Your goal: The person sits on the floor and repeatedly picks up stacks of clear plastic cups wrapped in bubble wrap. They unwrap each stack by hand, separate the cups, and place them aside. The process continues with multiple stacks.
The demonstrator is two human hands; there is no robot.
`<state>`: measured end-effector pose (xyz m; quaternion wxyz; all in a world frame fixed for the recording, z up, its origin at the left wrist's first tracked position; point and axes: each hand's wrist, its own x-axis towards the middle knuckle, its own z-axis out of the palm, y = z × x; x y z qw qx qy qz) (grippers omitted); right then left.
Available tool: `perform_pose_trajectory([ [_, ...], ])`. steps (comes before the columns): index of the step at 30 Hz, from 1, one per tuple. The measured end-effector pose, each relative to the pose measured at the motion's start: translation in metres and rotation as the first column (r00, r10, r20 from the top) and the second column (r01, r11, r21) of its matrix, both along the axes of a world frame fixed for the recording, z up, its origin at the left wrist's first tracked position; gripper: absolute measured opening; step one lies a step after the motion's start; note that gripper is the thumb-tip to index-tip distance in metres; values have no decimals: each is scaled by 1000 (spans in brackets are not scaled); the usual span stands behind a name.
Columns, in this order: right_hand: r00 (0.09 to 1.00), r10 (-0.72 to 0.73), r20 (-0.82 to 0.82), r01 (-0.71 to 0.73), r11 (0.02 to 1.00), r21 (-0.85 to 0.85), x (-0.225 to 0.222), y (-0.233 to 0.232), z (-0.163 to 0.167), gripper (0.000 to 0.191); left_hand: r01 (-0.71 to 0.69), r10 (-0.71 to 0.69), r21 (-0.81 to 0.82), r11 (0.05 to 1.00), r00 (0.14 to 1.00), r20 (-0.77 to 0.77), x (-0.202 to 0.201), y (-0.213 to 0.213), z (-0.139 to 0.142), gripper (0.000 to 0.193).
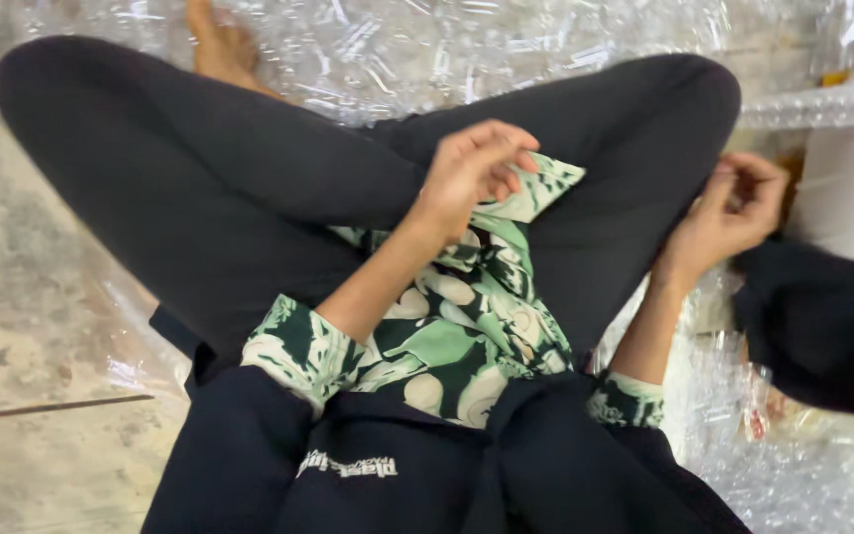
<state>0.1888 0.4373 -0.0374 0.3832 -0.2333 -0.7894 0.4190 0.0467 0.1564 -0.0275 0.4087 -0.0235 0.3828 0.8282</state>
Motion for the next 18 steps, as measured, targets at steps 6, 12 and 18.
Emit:
perform_pose_trajectory([
  [6,860,439,259,-449,893,-22,-119,-65,54,11,-262,260,6,965,957,-127,-52,-66,18,23],
  [12,733,470,491,-663,655,362,-235,-142,15,61,-431,421,-34,902,892,-165,-66,-121,17,23],
  [18,629,438,643,-717,646,262,-249,-157,11,49,-457,380,-180,871,859,-342,-78,-108,-7,25],
])
